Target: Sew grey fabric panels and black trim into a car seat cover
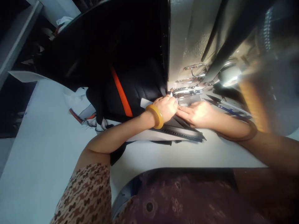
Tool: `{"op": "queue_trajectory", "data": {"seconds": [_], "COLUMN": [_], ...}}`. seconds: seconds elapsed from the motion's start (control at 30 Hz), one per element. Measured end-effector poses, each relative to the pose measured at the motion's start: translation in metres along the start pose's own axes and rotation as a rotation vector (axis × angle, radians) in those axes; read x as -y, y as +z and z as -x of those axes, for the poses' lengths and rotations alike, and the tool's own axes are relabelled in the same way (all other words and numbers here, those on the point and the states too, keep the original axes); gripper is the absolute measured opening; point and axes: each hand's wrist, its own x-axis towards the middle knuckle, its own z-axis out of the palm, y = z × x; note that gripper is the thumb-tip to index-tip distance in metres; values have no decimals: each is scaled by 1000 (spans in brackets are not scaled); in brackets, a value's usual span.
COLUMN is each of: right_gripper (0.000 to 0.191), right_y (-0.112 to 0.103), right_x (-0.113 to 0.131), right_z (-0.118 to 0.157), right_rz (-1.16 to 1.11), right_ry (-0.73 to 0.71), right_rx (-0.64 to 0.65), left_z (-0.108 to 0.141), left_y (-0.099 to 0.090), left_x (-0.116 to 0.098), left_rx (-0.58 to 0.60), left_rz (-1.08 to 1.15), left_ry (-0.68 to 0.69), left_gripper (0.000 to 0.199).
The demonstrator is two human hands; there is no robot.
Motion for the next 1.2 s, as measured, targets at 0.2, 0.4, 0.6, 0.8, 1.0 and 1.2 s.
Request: {"op": "queue_trajectory", "data": {"seconds": [0.2,0.4,0.6,0.8,1.0,1.2], "right_gripper": [40,48,47,45,38,41], "right_y": [-13,-10,-13,-13,0,2], "right_x": [5,9,6,2,9,14], "right_z": [0,0,-3,3,16,13], "right_rz": [256,207,254,78,242,232], "right_ry": [-158,-55,-163,-336,-415,-373], "right_rx": [74,82,52,-33,-195,-147], "left_z": [0,-4,-5,1,5,7], "left_y": [5,3,4,-10,-9,8], "left_x": [1,5,7,-13,-26,-9], "left_rx": [-137,-129,-98,-41,60,-94], "left_rz": [-121,-112,-102,-125,20,34], "left_ry": [107,114,85,-48,-258,-78], "left_gripper": [35,34,33,33,36,25]}}
